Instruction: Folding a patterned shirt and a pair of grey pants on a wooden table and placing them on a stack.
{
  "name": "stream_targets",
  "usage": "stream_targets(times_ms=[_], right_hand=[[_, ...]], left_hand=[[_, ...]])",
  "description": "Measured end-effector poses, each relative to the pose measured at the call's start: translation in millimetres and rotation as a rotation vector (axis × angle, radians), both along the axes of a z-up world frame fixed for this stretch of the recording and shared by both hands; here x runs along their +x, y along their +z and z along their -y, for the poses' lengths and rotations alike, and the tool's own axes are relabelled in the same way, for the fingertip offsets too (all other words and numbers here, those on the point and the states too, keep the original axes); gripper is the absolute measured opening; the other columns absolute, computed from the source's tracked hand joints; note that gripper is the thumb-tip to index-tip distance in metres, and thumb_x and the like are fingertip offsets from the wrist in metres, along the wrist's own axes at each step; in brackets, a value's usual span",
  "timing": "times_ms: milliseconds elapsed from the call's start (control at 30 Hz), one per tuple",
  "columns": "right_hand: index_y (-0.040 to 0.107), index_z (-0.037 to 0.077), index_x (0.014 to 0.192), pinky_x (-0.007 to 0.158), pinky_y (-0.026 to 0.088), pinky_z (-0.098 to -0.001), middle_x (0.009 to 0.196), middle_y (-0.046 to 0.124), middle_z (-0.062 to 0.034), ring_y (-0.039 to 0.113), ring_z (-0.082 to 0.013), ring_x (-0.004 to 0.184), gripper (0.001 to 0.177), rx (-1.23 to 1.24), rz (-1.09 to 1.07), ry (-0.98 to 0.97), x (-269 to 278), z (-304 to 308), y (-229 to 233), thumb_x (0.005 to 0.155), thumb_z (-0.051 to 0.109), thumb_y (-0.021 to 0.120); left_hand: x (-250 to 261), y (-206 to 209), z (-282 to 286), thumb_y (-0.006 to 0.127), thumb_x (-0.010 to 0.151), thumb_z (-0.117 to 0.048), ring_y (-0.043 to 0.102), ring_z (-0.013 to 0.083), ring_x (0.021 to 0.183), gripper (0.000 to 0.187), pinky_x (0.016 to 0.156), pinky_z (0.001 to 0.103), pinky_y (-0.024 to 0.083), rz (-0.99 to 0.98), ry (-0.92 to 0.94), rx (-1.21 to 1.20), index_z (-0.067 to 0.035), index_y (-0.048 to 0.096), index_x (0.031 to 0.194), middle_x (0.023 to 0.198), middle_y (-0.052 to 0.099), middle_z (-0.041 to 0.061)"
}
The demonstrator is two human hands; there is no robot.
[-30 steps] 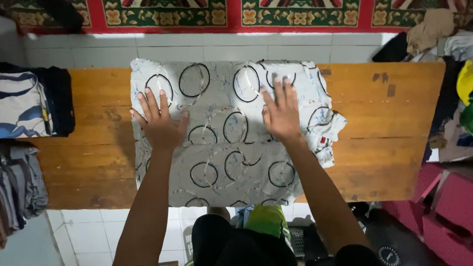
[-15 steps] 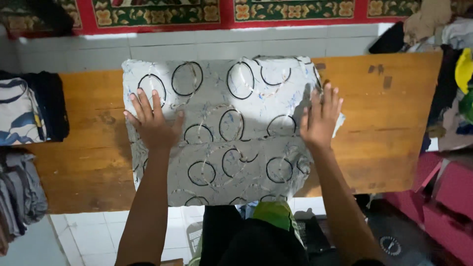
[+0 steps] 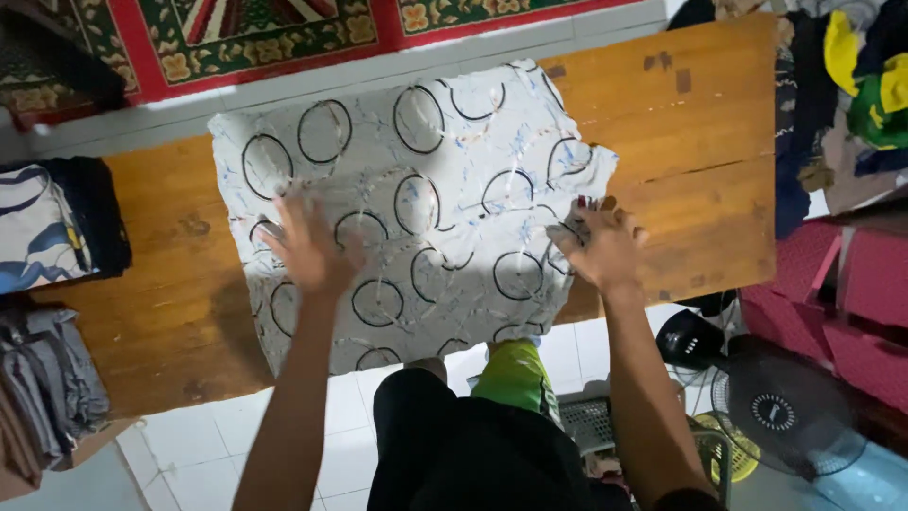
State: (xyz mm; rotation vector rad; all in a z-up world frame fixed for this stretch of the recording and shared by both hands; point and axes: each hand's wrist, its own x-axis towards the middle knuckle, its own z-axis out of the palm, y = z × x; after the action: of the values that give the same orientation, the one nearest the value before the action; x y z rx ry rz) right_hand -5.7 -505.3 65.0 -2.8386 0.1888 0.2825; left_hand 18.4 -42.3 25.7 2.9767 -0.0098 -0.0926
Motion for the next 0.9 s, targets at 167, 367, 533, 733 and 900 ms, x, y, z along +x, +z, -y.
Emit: stream_targets(times_ms=[167, 367, 533, 733, 900], right_hand=[[0.071, 0.013, 0.123, 0.091, 0.029, -0.0605, 0.113, 0.070, -0.0166, 0.051, -0.0420, 0.115, 0.064, 0.044, -0.133, -0.018, 4, 4, 13, 0.067, 0.042, 0.085], [0.074, 0.011, 0.102, 0.097, 0.043, -0.0503, 0.110, 0.072, -0.0123, 0.057, -0.0346, 0.114, 0.023, 0.145, -0.095, 0.064, 8, 26, 15, 0.083, 0.025, 0.075], [0.069, 0.003, 0.102, 0.087, 0.051, -0.0428, 0.101, 0.069, -0.0150, 0.062, -0.0319, 0.102, 0.021, 0.429, 0.134, 0.095, 18, 37, 11, 0.084, 0.012, 0.076], [0.060, 0.003, 0.111, 0.078, 0.051, -0.0303, 0.099, 0.067, -0.0128, 0.061, -0.0159, 0.089, 0.028, 0.805, 0.021, -0.145, 16, 45, 1, 0.097, 0.017, 0.080], [0.055, 0.000, 0.134, 0.073, 0.053, -0.0377, 0.102, 0.067, -0.0179, 0.066, -0.0257, 0.083, 0.075, 0.501, -0.227, -0.035, 35, 30, 60, 0.072, 0.016, 0.093]], left_hand=[[-53, 5, 48, 0.062, 0.096, -0.056, 0.021, 0.0465, 0.157, 0.079, 0.115, 0.079, 0.008, 0.003, 0.023, -0.059, -0.008, 0.045, 0.156, 0.168, 0.027, 0.025], [-71, -23, 49, 0.057, 0.104, -0.055, 0.022, 0.0480, 0.157, 0.073, 0.117, 0.077, 0.010, 0.093, 0.040, -0.028, -0.010, 0.045, 0.161, 0.168, 0.027, 0.028], [-70, -12, 54, 0.058, 0.098, -0.051, 0.021, 0.0487, 0.156, 0.074, 0.117, 0.076, 0.007, 0.032, 0.074, -0.052, -0.011, 0.046, 0.159, 0.167, 0.027, 0.029], [-68, -10, 55, 0.059, 0.095, -0.048, 0.018, 0.0453, 0.158, 0.077, 0.120, 0.072, 0.004, -0.019, 0.095, -0.037, -0.007, 0.045, 0.158, 0.169, 0.027, 0.028], [-70, -17, 54, 0.060, 0.097, -0.049, 0.018, 0.0441, 0.159, 0.074, 0.120, 0.071, 0.004, 0.013, 0.106, -0.035, -0.007, 0.046, 0.156, 0.168, 0.028, 0.027]])
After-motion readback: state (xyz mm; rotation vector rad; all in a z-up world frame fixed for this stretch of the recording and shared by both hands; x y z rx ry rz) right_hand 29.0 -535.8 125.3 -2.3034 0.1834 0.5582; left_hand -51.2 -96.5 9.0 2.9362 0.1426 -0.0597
